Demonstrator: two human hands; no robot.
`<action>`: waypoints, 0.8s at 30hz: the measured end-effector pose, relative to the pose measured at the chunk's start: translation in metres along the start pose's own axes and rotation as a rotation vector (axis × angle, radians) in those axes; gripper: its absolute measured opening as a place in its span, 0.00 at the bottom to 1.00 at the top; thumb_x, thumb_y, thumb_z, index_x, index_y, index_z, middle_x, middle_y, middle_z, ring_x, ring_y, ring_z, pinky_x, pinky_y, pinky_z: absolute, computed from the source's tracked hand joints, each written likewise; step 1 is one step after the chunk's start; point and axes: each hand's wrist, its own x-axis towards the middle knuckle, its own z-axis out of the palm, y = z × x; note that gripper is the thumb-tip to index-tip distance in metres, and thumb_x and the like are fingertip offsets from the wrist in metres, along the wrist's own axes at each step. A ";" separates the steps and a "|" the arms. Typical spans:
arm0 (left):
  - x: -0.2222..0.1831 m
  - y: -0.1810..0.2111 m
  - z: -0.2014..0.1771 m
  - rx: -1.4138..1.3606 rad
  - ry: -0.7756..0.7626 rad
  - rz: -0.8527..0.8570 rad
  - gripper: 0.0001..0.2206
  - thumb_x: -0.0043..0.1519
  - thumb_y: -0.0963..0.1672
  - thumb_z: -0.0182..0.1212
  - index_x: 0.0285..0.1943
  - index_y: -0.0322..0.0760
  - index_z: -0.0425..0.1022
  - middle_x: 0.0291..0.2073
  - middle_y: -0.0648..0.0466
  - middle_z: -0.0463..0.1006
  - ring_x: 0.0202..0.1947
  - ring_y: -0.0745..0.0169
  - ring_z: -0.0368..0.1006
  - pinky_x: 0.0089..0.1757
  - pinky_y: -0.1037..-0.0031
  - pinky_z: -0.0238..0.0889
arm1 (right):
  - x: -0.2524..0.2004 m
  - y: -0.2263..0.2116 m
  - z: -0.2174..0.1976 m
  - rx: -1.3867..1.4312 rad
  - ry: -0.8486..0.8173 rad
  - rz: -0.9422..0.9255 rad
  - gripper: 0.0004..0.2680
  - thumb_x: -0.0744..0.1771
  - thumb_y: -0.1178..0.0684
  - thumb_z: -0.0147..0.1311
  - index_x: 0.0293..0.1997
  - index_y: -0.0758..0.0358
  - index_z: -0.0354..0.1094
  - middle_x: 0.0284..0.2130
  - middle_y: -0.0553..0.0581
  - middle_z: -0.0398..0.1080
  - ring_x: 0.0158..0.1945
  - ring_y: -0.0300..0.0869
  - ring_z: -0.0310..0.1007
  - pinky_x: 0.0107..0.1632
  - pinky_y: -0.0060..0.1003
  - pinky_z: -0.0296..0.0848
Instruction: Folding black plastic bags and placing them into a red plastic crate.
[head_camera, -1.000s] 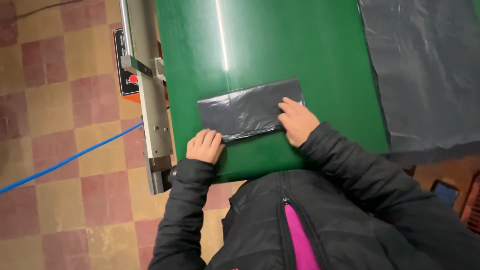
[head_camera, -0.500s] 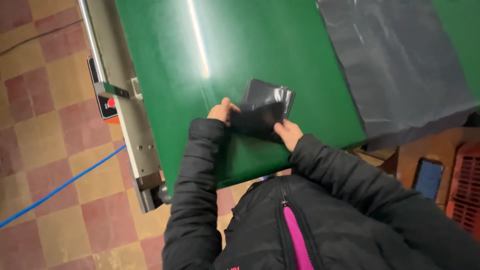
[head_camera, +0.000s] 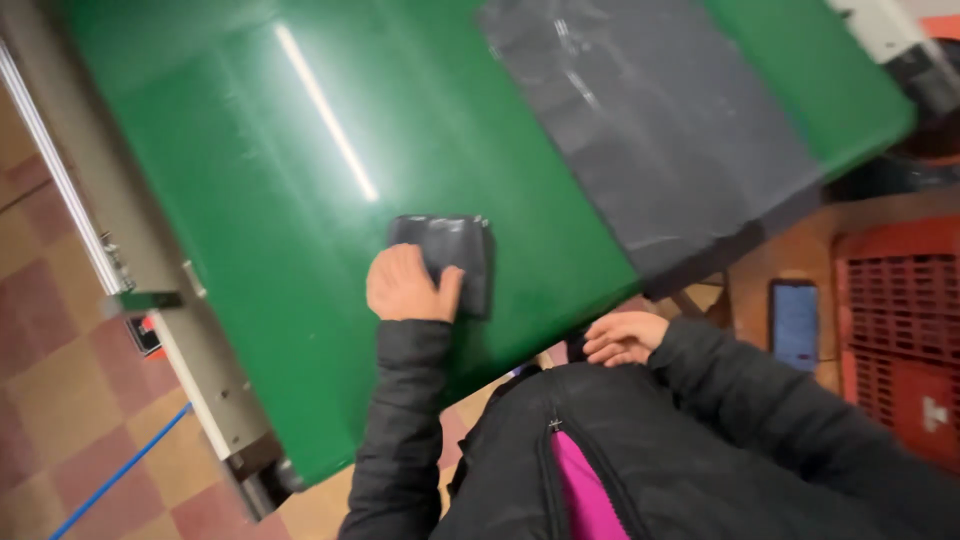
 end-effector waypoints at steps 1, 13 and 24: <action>0.005 0.038 -0.002 -0.011 -0.006 0.004 0.26 0.48 0.52 0.70 0.50 0.36 0.74 0.50 0.47 0.74 0.53 0.38 0.69 0.46 0.47 0.62 | -0.002 0.005 -0.025 0.007 0.011 -0.001 0.15 0.66 0.55 0.51 0.57 0.72 0.66 0.49 0.72 0.76 0.51 0.60 0.77 0.49 0.51 0.77; -0.048 0.227 0.153 -0.218 -0.134 0.969 0.20 0.61 0.48 0.60 0.63 0.47 0.72 0.67 0.54 0.71 0.72 0.51 0.62 0.57 0.42 0.61 | -0.094 -0.016 -0.097 0.426 0.225 -0.893 0.31 0.55 0.69 0.38 0.69 0.66 0.58 0.64 0.60 0.65 0.67 0.51 0.67 0.67 0.48 0.65; 0.037 0.208 0.058 -1.163 -1.012 0.242 0.10 0.63 0.43 0.64 0.51 0.36 0.79 0.36 0.48 0.82 0.37 0.48 0.81 0.41 0.68 0.72 | -0.167 -0.106 -0.234 0.032 0.400 -1.049 0.10 0.69 0.60 0.46 0.55 0.61 0.66 0.49 0.59 0.71 0.48 0.44 0.73 0.55 0.38 0.71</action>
